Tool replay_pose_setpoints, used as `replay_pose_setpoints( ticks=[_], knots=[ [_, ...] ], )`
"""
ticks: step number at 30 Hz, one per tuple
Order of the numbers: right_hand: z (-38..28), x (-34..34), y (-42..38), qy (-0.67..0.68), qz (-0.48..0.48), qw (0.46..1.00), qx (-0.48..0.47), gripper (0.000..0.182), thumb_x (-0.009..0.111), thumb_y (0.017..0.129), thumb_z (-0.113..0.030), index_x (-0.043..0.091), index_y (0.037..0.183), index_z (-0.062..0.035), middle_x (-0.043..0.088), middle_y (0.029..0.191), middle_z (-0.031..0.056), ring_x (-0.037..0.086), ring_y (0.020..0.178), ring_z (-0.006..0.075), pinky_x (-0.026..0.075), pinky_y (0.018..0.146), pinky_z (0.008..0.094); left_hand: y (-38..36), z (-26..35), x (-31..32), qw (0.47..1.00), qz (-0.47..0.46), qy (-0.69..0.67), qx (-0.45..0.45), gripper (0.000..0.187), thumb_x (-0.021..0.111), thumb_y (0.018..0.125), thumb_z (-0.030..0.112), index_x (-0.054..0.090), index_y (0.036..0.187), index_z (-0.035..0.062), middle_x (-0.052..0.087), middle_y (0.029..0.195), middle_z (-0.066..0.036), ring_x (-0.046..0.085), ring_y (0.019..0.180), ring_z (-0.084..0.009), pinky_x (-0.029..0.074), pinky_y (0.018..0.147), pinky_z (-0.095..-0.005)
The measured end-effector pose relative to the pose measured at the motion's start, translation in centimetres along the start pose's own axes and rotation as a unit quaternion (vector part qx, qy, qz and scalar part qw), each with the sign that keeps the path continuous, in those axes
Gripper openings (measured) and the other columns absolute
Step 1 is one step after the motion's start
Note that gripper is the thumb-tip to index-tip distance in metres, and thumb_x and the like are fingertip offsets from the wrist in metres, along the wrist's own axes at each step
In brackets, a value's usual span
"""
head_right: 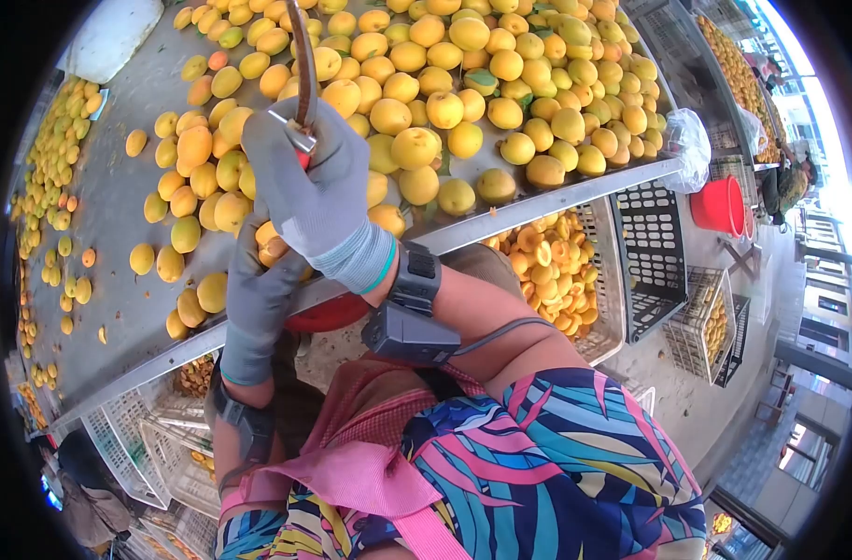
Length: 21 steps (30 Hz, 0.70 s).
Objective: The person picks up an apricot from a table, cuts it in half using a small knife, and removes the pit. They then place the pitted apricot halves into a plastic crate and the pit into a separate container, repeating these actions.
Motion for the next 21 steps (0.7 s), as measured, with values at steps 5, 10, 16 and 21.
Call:
replay_pose_setpoints(
  ticks=[5, 10, 16, 21],
  knots=[
    [0.7, 0.4, -0.4, -0.007, -0.038, 0.999, 0.03, 0.024, 0.055, 0.095, -0.022, 0.055, 0.098, 0.0016, 0.06, 0.071, 0.0052, 0.054, 0.049, 0.0094, 0.042, 0.045, 0.0219, -0.1, -0.2, -0.1, 1.0, 0.008, -0.003, 0.008, 0.039, 0.064, 0.082, 0.001, 0.046, 0.117, 0.001, 0.058, 0.1, -0.005, 0.057, 0.088, -0.0085, 0.05, 0.075, -0.0226],
    [1.0, 1.2, -0.2, -0.012, -0.075, 0.993, 0.088, 0.021, 0.055, 0.094, -0.021, 0.056, 0.094, 0.0007, 0.059, 0.067, 0.0042, 0.052, 0.048, 0.0083, 0.04, 0.044, 0.0209, -0.3, -0.2, -0.1, 0.999, 0.005, 0.027, 0.028, 0.034, 0.063, 0.083, 0.003, 0.047, 0.112, 0.002, 0.057, 0.096, -0.004, 0.057, 0.084, -0.0085, 0.05, 0.073, -0.0236],
    [2.1, 2.7, -0.2, 0.05, -0.135, 0.979, 0.147, 0.018, 0.058, 0.09, -0.016, 0.058, 0.097, 0.0007, 0.06, 0.075, 0.0047, 0.055, 0.056, 0.0091, 0.041, 0.049, 0.0212, -0.2, -0.7, -0.1, 0.999, 0.01, 0.0, 0.034, 0.036, 0.065, 0.083, 0.004, 0.048, 0.115, 0.0033, 0.058, 0.1, -0.004, 0.057, 0.085, -0.0081, 0.05, 0.073, -0.0235],
    [1.6, 3.6, 0.2, -0.02, -0.184, 0.982, -0.035, 0.019, 0.063, 0.087, -0.017, 0.062, 0.095, 0.0006, 0.056, 0.068, -0.003, 0.049, 0.056, 0.0025, 0.039, 0.05, 0.0195, -0.1, -1.5, -0.7, 1.0, -0.019, 0.003, -0.021, 0.037, 0.065, 0.083, 0.005, 0.049, 0.116, 0.0038, 0.06, 0.099, -0.002, 0.057, 0.083, -0.0077, 0.049, 0.071, -0.0231]
  ],
)
Point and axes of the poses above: each hand's wrist, its own y-axis towards the middle knuckle, its own x-axis out of the palm, z = x × y, the point moved 5 cm from there along y, towards the middle knuckle
